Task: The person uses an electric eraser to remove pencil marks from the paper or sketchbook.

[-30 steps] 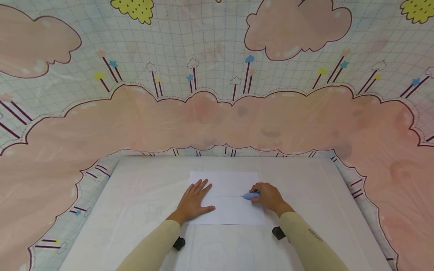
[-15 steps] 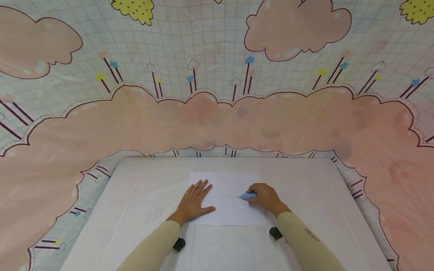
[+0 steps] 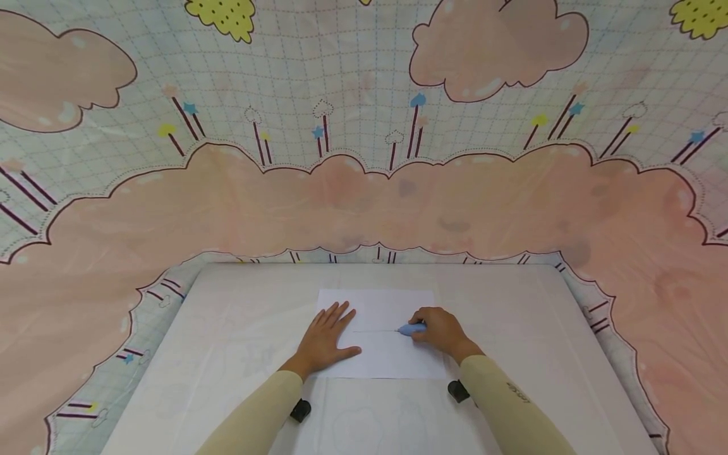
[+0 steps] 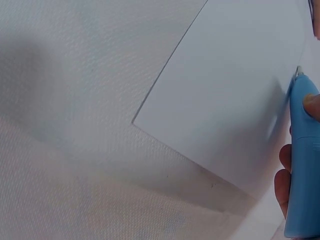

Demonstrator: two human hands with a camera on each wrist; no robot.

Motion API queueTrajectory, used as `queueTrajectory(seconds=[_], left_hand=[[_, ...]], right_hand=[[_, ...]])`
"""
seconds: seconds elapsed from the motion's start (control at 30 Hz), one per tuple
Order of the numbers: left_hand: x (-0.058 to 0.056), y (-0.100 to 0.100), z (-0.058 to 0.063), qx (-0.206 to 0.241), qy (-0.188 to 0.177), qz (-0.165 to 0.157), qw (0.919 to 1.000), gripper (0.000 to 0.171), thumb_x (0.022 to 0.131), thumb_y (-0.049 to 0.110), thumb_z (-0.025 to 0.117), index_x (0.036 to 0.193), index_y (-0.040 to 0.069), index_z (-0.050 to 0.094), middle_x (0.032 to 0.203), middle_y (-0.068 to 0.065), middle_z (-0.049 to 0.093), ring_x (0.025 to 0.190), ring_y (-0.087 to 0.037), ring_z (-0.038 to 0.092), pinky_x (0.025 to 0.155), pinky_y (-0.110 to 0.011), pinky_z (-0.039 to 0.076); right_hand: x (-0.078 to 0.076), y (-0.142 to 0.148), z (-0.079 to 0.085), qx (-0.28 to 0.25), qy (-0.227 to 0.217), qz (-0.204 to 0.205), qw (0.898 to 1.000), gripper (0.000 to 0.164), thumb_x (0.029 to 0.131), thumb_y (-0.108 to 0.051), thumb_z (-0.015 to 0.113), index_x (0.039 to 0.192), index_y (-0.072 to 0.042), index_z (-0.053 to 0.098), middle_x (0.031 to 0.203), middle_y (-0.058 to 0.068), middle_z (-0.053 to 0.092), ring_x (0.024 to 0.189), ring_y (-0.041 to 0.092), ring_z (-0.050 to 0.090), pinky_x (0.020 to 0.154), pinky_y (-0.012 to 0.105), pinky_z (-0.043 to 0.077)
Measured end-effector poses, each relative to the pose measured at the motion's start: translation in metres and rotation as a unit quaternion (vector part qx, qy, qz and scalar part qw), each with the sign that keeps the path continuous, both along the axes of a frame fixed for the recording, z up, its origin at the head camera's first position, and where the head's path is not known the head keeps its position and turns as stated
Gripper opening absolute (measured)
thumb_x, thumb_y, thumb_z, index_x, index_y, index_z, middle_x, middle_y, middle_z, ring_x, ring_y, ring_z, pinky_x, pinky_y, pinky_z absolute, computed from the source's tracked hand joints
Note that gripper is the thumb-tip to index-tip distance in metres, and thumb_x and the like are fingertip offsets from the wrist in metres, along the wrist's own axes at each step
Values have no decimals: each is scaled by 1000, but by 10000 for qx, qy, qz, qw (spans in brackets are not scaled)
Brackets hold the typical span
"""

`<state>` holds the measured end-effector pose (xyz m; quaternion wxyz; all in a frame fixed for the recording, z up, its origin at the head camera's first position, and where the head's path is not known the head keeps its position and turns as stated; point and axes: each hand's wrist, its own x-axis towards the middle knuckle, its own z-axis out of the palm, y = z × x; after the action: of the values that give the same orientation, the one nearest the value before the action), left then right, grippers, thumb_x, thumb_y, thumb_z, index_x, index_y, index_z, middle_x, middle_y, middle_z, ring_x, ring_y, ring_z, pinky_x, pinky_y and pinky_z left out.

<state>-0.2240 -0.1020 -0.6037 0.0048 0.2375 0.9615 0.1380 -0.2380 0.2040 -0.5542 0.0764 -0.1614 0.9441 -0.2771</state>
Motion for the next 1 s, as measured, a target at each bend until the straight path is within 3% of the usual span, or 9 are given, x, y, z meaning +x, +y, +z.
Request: queueTrajectory(seconds=[0.57,1.0], left_hand=[[-1,2,-1,-242,-107,118,9996,92,86,78,45,158,24,24,166,2,13,153,-22,9,123,-46,11],[5,2,-2,17,-69,67,10000,92,86,74,50,157,20,28,165,-3,18,152,-26,13,122,-50,14]], right_hand=[[1,3,1,164,154,2,9997,23,79,-17,82,100,-10,75,103,2,72,93,20,65,90,46,54],[2,11,-6,107,112,51,9999,23,79,-18,82,100,-10,75,103,2,72,94,20,65,89,45,54]])
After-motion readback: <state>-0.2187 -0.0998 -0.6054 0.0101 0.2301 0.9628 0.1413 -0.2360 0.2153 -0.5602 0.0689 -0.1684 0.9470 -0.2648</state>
